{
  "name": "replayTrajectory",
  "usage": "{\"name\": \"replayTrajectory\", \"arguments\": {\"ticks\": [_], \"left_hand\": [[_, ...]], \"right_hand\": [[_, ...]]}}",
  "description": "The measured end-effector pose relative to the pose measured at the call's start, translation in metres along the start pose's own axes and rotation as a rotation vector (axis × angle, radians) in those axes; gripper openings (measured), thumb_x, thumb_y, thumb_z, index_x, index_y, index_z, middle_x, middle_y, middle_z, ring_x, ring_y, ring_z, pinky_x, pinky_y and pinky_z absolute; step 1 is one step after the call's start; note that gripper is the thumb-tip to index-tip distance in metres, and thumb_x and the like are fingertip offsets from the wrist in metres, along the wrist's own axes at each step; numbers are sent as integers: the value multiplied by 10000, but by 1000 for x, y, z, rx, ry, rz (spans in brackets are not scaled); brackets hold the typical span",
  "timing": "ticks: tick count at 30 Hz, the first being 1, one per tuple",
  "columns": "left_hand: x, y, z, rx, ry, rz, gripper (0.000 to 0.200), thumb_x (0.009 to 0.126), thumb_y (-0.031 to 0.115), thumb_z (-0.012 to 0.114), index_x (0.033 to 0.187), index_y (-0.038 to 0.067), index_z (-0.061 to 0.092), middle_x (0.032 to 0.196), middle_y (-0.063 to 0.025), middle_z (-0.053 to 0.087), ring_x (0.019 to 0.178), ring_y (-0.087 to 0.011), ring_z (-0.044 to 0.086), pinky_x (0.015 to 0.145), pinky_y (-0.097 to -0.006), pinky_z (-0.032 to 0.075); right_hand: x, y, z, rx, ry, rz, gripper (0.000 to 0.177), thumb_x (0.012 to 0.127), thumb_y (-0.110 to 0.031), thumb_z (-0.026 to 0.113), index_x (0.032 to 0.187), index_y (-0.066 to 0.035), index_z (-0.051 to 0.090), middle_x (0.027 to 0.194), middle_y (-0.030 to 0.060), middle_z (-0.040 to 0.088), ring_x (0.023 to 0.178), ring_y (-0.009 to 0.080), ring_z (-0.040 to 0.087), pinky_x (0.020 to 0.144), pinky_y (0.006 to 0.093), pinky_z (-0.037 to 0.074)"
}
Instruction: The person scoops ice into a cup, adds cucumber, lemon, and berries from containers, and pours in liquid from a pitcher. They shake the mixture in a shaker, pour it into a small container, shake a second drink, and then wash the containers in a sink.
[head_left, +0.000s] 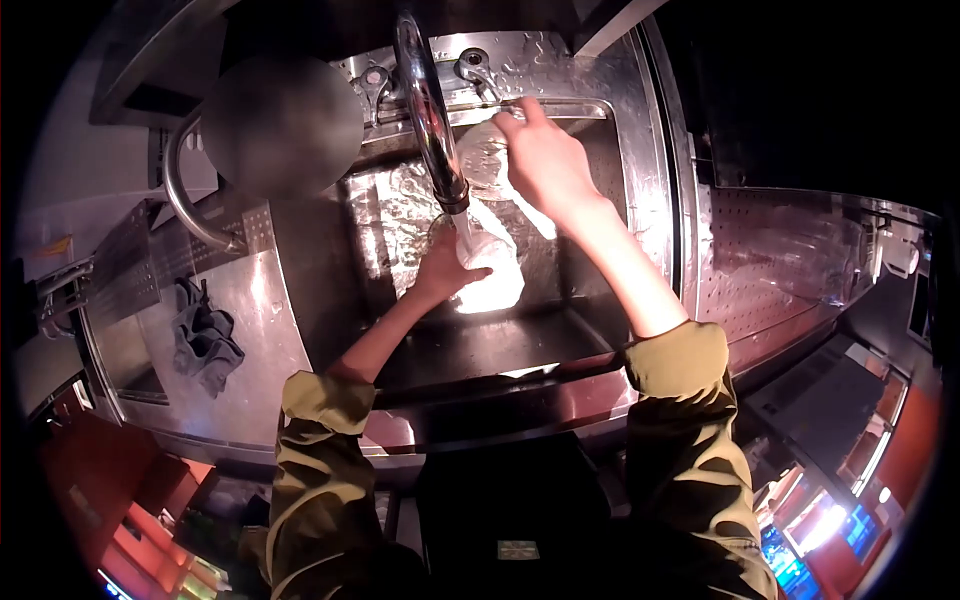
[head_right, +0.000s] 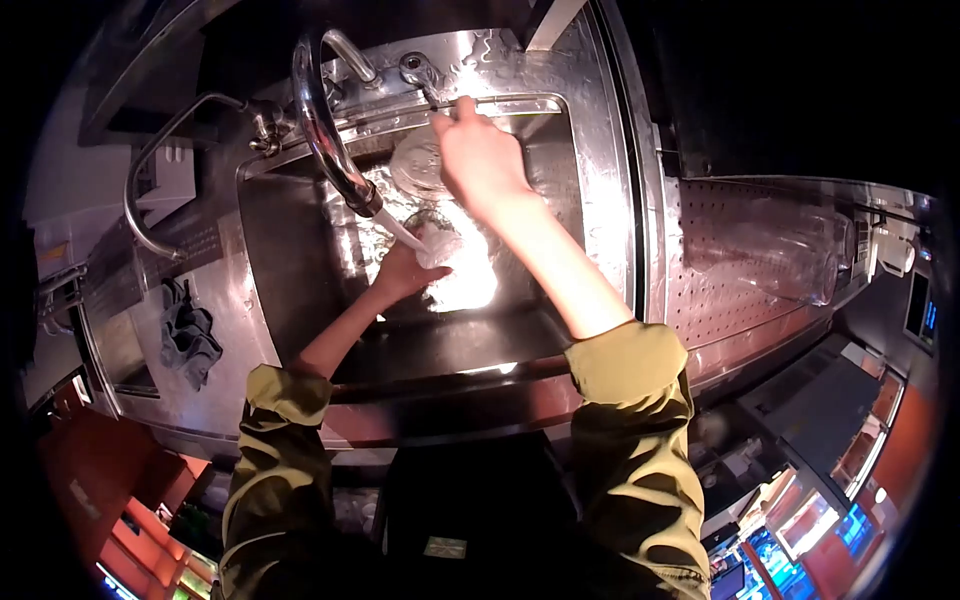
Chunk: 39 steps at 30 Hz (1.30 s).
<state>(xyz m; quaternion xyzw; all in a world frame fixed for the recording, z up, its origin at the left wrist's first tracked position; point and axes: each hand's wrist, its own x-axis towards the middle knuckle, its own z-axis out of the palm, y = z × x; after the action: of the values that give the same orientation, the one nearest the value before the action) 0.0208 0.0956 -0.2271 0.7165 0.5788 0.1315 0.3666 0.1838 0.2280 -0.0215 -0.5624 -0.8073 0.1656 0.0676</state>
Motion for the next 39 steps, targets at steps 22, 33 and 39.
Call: {"name": "replayTrajectory", "arguments": {"ticks": [22, 33, 39], "left_hand": [[-78, 114, -109, -192, 360, -33, 781, 628, 101, 784, 1251, 61, 315, 1195, -162, 427, 1103, -289, 465, 889, -355, 438], [-135, 103, -164, 565, 534, -146, 833, 538, 41, 805, 1185, 7, 281, 1120, -171, 395, 1049, -269, 427, 936, -342, 342], [-137, 91, -156, 88, 583, -288, 832, 456, 89, 834, 1099, -16, 318, 1056, -165, 418, 963, -324, 470, 884, -375, 387]], "right_hand": [[-150, 39, -5, 2327, -284, 319, 676, 840, -618, 380, 1281, -108, 339, 1294, 135, 386, 1111, 436, 454, 779, 537, 490], [-235, 57, -180, 337, 675, -73, 797, 584, -236, 811, 1266, -185, 403, 1338, 193, 221, 1218, 413, 315, 970, 508, 375], [-270, 100, -217, 202, 825, 176, 801, 606, -258, 785, 1292, -194, 377, 1278, 213, 279, 1155, 431, 382, 911, 490, 425]]}}
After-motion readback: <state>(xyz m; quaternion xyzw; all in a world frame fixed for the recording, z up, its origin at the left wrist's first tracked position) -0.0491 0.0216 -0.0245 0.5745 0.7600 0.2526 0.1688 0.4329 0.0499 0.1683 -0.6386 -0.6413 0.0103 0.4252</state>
